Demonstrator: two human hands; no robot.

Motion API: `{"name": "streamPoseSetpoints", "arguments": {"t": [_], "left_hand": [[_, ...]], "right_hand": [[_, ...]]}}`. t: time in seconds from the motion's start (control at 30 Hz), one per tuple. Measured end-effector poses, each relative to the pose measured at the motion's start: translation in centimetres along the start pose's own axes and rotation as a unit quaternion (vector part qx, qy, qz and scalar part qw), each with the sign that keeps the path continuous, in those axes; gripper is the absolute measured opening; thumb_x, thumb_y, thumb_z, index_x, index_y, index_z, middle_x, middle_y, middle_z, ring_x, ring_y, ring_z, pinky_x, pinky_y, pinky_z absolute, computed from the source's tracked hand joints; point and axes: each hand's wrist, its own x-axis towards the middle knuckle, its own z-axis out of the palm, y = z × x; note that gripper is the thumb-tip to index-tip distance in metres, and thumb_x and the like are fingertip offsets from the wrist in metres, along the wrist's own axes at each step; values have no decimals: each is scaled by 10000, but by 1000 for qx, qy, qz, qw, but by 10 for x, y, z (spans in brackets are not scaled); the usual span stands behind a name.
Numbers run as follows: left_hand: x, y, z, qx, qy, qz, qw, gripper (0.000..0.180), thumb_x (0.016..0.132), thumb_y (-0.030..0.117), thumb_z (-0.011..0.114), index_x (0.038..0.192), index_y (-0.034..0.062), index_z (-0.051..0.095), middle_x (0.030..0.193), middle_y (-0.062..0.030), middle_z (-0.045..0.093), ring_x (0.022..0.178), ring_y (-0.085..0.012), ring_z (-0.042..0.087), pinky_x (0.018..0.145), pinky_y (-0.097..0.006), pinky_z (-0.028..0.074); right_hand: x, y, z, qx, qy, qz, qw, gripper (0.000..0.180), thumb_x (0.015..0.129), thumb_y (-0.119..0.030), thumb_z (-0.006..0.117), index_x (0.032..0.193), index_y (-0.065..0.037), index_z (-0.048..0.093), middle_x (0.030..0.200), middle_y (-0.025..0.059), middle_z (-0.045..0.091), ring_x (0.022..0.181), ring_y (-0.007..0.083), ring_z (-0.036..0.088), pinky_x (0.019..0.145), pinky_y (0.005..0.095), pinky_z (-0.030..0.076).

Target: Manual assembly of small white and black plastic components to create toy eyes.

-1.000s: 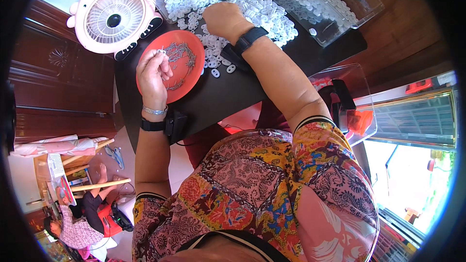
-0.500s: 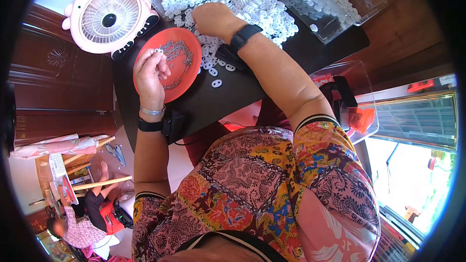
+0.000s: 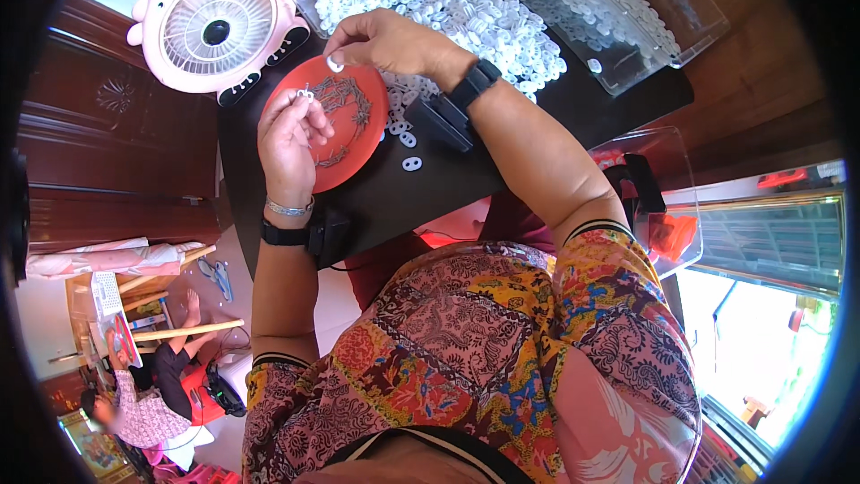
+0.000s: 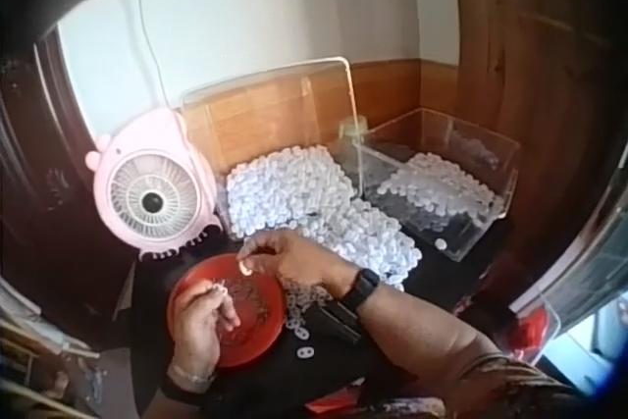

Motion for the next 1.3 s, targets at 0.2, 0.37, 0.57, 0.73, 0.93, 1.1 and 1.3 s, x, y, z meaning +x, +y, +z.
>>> {"name": "streamPoseSetpoints", "arguments": {"t": [0.2, 0.37, 0.57, 0.73, 0.93, 1.1, 1.3], "left_hand": [[0, -2, -4, -40, -29, -3, 999, 197, 914, 181, 458, 859, 25, 565, 731, -68, 606, 599, -139, 579, 530, -218, 416], [4, -6, -11, -73, -54, 6, 996, 201, 924, 187, 444, 857, 27, 545, 752, -82, 615, 612, -150, 587, 541, -229, 427], [5, -6, -10, -92, -31, 5, 995, 190, 917, 174, 449, 848, 27, 547, 751, -80, 616, 619, -152, 589, 550, -237, 428], [5, -8, -12, -45, -13, 18, 999, 165, 892, 151, 470, 868, 17, 563, 745, -66, 616, 620, -138, 591, 552, -226, 426], [5, -8, -8, -47, -1, 22, 999, 166, 884, 144, 472, 828, 20, 566, 725, -56, 606, 611, -125, 581, 555, -218, 423], [3, -5, -8, -8, 10, 27, 1000, 174, 887, 147, 480, 799, 27, 569, 685, -38, 584, 565, -109, 551, 522, -206, 407], [3, -3, -5, 31, 37, 9, 999, 173, 880, 145, 511, 760, 35, 568, 638, -11, 541, 512, -83, 512, 466, -185, 368]], "right_hand": [[-8, -16, 21, 147, -58, 22, 987, 188, 911, -194, 594, 1005, -36, 632, 813, -33, 608, 734, 39, 535, 673, 192, 441], [-7, -14, 28, 164, -62, 19, 984, 186, 906, -191, 608, 1009, -39, 635, 819, -34, 617, 728, 35, 545, 658, 190, 441], [-9, -18, 25, 198, -82, 3, 977, 141, 894, -146, 617, 976, -34, 644, 799, -21, 626, 734, 40, 563, 645, 186, 444], [-7, -15, 29, 177, -89, 20, 980, 118, 885, -110, 616, 961, -22, 637, 808, -2, 634, 748, 49, 576, 646, 190, 453], [-6, -4, 30, 196, -65, 12, 978, 150, 854, -121, 636, 958, -14, 642, 817, 2, 651, 733, 61, 583, 673, 204, 474], [-5, -11, 26, 216, -24, 16, 976, 166, 863, -77, 632, 1011, -2, 637, 855, 11, 634, 739, 61, 570, 688, 205, 470], [-6, -14, 26, 213, -13, 11, 977, 173, 863, -80, 632, 1016, 0, 640, 846, 12, 641, 721, 58, 566, 690, 207, 468]]}}
